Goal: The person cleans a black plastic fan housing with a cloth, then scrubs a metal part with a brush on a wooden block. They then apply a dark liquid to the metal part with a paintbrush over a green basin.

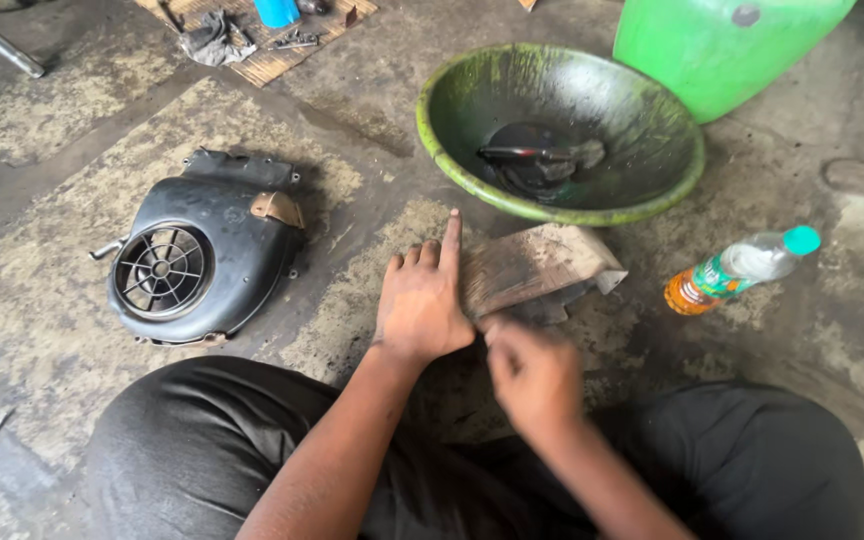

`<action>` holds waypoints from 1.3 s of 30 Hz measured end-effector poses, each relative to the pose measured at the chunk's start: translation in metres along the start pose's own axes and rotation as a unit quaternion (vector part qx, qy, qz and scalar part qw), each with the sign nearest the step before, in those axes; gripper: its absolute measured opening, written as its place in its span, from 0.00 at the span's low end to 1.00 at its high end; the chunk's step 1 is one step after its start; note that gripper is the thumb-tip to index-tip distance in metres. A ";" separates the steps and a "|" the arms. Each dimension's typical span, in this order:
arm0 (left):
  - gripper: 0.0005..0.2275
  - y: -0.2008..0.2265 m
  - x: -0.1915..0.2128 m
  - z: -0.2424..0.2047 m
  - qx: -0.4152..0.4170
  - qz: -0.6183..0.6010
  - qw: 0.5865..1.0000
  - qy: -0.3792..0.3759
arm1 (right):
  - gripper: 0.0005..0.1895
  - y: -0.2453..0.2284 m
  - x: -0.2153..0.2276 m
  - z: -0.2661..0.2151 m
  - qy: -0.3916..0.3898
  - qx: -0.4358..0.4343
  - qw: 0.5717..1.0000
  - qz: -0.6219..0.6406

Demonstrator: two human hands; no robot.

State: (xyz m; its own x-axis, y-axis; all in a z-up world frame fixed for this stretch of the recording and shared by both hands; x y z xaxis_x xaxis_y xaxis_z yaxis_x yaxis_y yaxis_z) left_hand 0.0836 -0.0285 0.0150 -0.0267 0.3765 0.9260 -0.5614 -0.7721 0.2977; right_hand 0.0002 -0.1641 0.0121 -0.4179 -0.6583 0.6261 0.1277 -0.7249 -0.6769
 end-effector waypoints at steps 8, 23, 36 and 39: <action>0.53 0.003 0.004 0.000 -0.003 -0.003 1.000 0.005 | 0.07 0.012 0.018 0.001 0.055 -0.006 0.997 -0.050; 0.52 0.004 0.004 -0.001 -0.026 0.016 0.999 0.036 | 0.06 0.045 0.026 0.013 0.021 -0.145 0.981 -0.127; 0.51 0.006 0.004 0.003 -0.032 0.029 0.998 0.046 | 0.06 0.007 0.020 -0.007 0.018 -0.036 0.995 -0.093; 0.50 0.004 -0.001 0.001 -0.021 0.009 0.999 0.038 | 0.06 0.023 0.039 0.008 0.033 -0.081 0.991 -0.101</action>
State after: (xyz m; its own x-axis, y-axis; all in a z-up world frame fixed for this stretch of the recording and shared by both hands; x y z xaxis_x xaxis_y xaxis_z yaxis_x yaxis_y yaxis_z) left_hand 0.0828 -0.0322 0.0159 -0.0992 0.4024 0.9101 -0.5948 -0.7572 0.2700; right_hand -0.0059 -0.2084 0.0239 -0.4797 -0.4838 0.7320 -0.1080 -0.7953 -0.5965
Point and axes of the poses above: each hand's wrist, its own z-axis towards the middle knuckle, its own x-axis out of the back of the hand, y = z × x, the point moved 9 cm from there along z, towards the middle knuckle, and after that the axes turned 13 degrees about -x, right-handed, at the moved point
